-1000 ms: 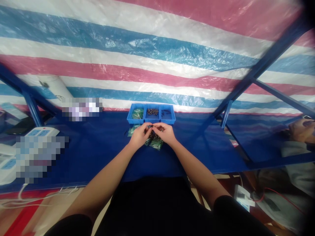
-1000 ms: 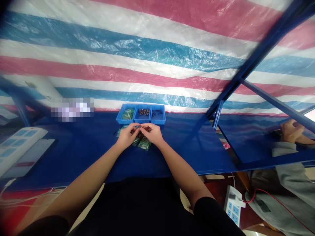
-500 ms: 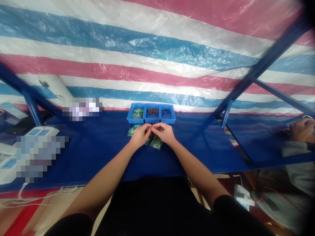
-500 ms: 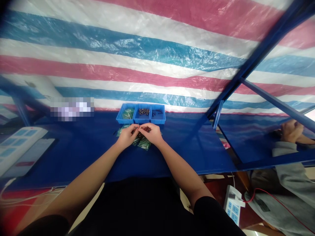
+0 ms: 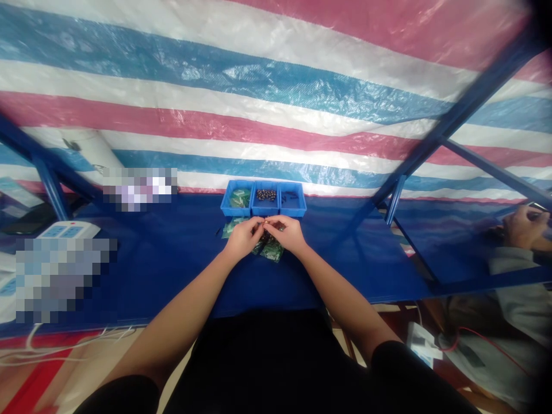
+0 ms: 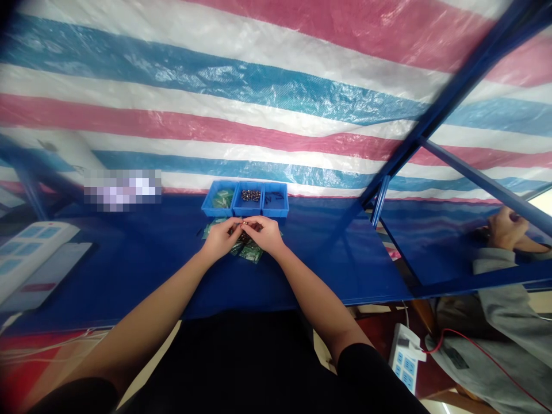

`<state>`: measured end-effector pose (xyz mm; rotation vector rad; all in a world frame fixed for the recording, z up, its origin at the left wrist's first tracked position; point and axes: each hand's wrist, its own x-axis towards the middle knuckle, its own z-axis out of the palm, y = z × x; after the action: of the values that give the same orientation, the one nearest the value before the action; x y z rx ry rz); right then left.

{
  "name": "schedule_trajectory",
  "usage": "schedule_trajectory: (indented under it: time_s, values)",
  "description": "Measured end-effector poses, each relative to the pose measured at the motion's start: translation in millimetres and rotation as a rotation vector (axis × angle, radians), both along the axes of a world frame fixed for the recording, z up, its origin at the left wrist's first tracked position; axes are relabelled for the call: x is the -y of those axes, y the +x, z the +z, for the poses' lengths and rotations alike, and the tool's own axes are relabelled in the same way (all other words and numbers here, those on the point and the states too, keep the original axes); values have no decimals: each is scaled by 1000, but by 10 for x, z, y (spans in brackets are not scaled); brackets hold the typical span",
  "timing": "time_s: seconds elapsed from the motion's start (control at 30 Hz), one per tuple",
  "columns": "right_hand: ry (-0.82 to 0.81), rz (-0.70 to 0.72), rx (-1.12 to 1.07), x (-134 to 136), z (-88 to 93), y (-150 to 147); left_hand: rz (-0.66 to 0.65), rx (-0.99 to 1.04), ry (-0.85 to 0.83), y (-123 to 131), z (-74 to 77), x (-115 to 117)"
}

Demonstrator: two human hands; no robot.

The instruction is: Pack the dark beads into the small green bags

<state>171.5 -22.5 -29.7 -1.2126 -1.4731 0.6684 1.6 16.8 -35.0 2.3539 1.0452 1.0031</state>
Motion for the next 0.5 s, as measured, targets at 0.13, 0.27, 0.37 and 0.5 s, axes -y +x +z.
schedule_trajectory:
  time_s: [0.13, 0.27, 0.37, 0.5]
  values:
    - [8, -5, -10, -14, -28, -2, 8, 10, -8, 4, -1, 11]
    - [-4, -12, 4, -28, -58, -3, 20, 28, -14, 2, 2, 18]
    - [-7, -9, 16, -30, -62, -1, 27, 23, -16, -2, 6, 16]
    - [-11, -10, 17, -27, -50, 1, 32, 18, -16, -1, -1, 13]
